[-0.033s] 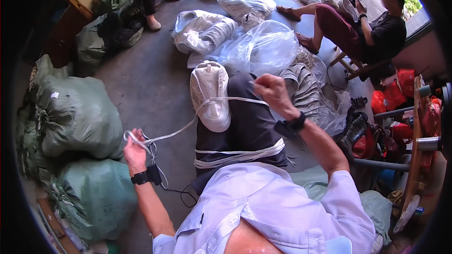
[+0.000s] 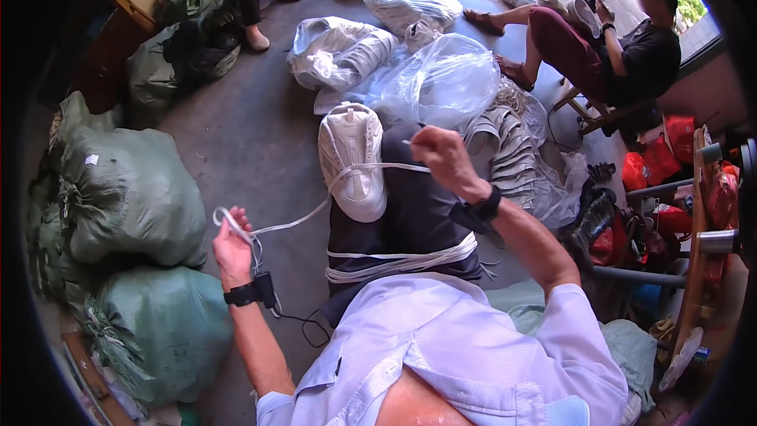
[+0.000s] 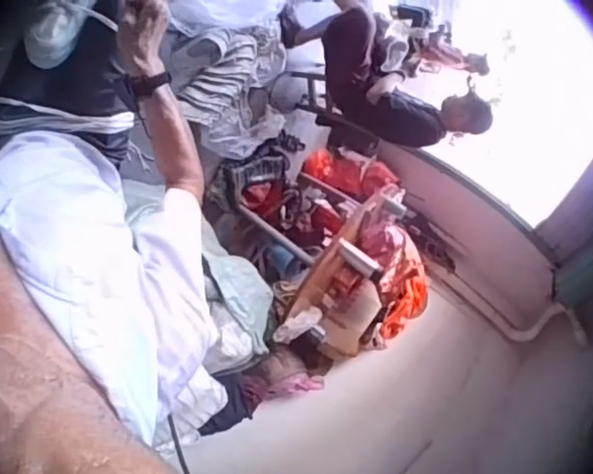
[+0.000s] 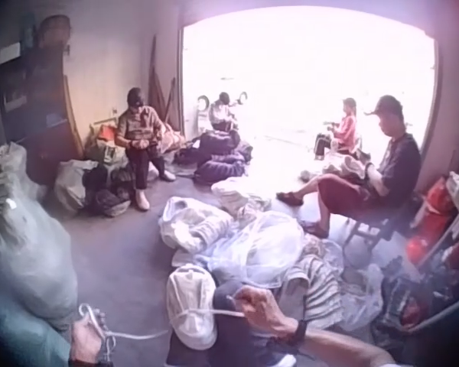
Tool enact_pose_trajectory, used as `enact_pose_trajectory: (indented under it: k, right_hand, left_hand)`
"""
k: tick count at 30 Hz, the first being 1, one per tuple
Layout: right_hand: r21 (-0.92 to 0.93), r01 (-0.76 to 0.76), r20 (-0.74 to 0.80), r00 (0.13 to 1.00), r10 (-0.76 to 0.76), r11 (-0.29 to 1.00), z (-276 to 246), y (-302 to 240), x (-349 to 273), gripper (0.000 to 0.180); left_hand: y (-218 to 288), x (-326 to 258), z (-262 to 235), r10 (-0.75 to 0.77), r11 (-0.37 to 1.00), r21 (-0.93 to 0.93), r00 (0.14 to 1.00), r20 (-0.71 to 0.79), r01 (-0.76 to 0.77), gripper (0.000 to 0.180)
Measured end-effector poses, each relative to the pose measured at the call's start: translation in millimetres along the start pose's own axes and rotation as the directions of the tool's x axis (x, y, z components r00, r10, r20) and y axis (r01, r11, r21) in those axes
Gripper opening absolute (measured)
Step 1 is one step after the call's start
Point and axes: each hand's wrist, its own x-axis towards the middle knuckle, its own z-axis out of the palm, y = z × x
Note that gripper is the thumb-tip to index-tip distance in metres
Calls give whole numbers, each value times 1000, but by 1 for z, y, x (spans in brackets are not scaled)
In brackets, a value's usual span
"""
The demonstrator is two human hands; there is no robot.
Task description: Lacing a white sneaker while holding it between the thighs.
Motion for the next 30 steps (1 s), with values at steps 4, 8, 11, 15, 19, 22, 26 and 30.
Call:
enact_pose_trajectory:
  k: [4,8,11,15,19,22,26,30]
  right_hand:
    - [-160,203,84,978,-191,966,51,-10,11,6]
    - [-220,174,176,975,-136,960,64,-13,13,7]
    - [-231,132,273,960,-66,964,61,-16,11,8]
    - [-282,112,296,955,-25,953,60,-17,11,11]
    - [-263,-29,298,948,109,964,62,-22,18,17]
    - [-281,-185,274,925,264,942,70,-27,21,19]
    - [-123,-380,278,874,399,917,71,-32,20,15]
    - [-447,74,342,935,93,892,59,-48,14,18]
  left_hand:
    - [-46,-7,108,-19,991,130,982,188,-6,24]
    - [-90,-13,176,-138,989,80,953,270,121,24]
    - [-114,-11,190,-8,947,314,971,240,-70,22]
    - [-121,-11,204,314,498,754,900,303,-428,31]
    - [-119,-17,214,331,386,819,892,308,-425,34]
    - [-123,-19,212,347,404,803,885,309,-439,33]
    - [-125,-22,212,374,411,790,874,308,-455,31]
    - [-126,-23,209,411,450,684,813,412,-574,26]
